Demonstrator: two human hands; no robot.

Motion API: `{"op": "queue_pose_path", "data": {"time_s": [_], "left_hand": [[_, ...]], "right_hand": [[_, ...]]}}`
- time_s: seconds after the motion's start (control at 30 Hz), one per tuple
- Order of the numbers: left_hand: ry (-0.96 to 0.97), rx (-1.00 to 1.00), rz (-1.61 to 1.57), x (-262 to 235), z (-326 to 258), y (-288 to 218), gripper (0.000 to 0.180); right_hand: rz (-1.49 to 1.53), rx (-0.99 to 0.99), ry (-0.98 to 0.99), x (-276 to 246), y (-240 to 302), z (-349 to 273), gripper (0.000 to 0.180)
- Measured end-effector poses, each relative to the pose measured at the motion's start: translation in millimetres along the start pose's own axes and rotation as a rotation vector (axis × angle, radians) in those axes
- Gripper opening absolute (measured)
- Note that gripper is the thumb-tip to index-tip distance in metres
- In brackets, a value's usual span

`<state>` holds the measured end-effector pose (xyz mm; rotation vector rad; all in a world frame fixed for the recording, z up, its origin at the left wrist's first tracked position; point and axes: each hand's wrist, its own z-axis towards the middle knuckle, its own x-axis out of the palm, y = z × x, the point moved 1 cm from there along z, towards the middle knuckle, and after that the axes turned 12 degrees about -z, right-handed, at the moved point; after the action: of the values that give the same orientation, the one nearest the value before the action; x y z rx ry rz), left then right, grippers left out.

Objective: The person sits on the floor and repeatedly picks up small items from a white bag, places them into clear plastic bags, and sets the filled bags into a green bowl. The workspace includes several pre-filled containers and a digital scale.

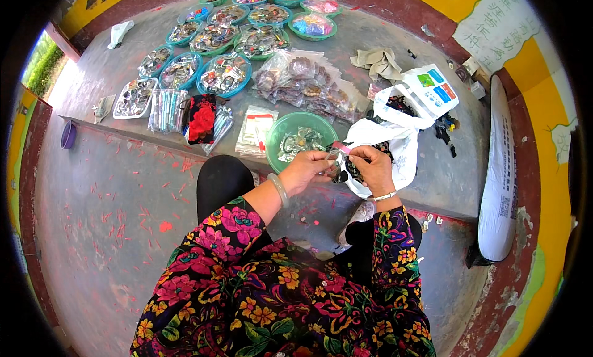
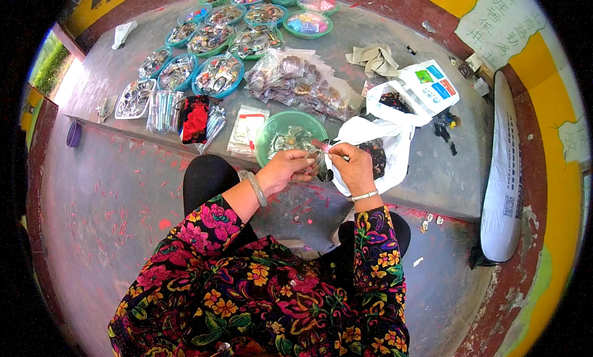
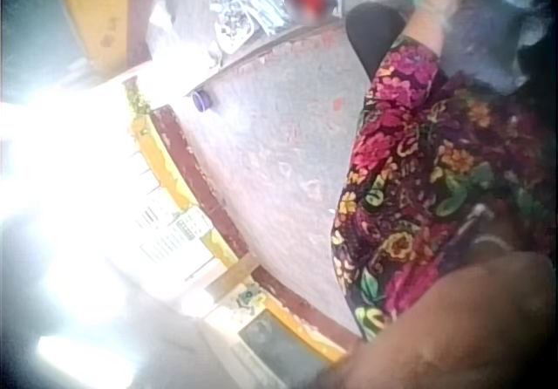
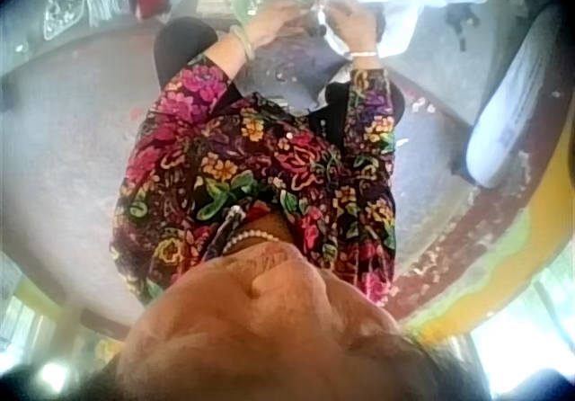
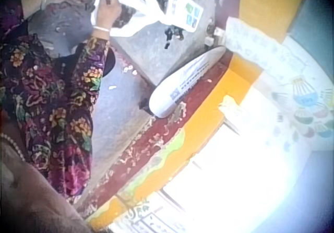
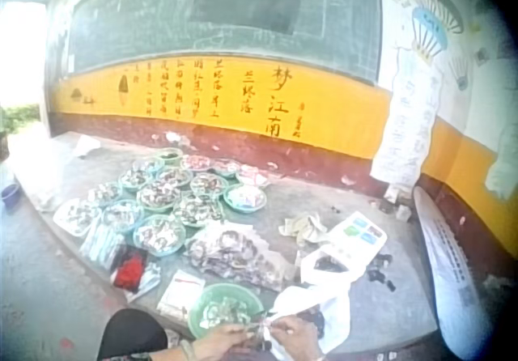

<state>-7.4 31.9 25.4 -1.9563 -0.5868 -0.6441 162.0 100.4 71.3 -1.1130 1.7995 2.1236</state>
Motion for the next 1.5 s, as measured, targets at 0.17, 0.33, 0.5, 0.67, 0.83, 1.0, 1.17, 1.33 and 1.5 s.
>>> {"op": "queue_pose_path", "data": {"time_s": [0.17, 0.33, 0.5, 0.67, 0.83, 1.0, 1.17, 1.33, 1.5], "left_hand": [[0.000, -0.005, 0.037, 0.9, 0.6, 0.5, 0.020], [-0.015, 0.002, 0.091, 2.7, -0.3, 0.4, 0.020], [0.001, 0.057, 0.370, -1.9, 2.1, 4.7, 0.022], [0.005, 0.032, 0.319, -0.4, 2.2, 7.1, 0.023], [-0.010, -0.015, 0.180, -1.4, 1.4, 7.2, 0.022], [0.007, -0.039, 0.084, 2.3, -4.4, 1.1, 0.019], [0.006, -0.030, 0.082, 4.3, -5.9, -0.4, 0.019], [0.015, -0.011, 0.100, 4.0, -4.9, 0.8, 0.018], [0.012, -0.006, 0.125, 2.7, -2.3, 3.3, 0.020]], "right_hand": [[-0.133, -0.161, -0.073, 3.8, -1.0, -1.4, 0.011], [-0.233, -0.239, -0.162, 2.4, 3.1, -1.3, 0.009], [-0.380, -0.342, -0.192, 0.5, 8.0, 0.3, 0.006], [-0.399, -0.401, -0.197, 3.4, 8.3, 0.1, 0.006], [-0.349, -0.411, -0.097, 9.5, -3.5, 1.2, 0.011], [-0.394, -0.405, -0.051, 8.8, -5.4, 2.3, 0.014], [-0.410, -0.360, -0.018, 7.1, 0.8, 0.0, 0.018], [-0.267, -0.216, 0.046, 10.5, -12.7, 3.0, 0.019], [-0.217, -0.194, 0.134, 12.5, -19.4, 4.2, 0.018]]}}
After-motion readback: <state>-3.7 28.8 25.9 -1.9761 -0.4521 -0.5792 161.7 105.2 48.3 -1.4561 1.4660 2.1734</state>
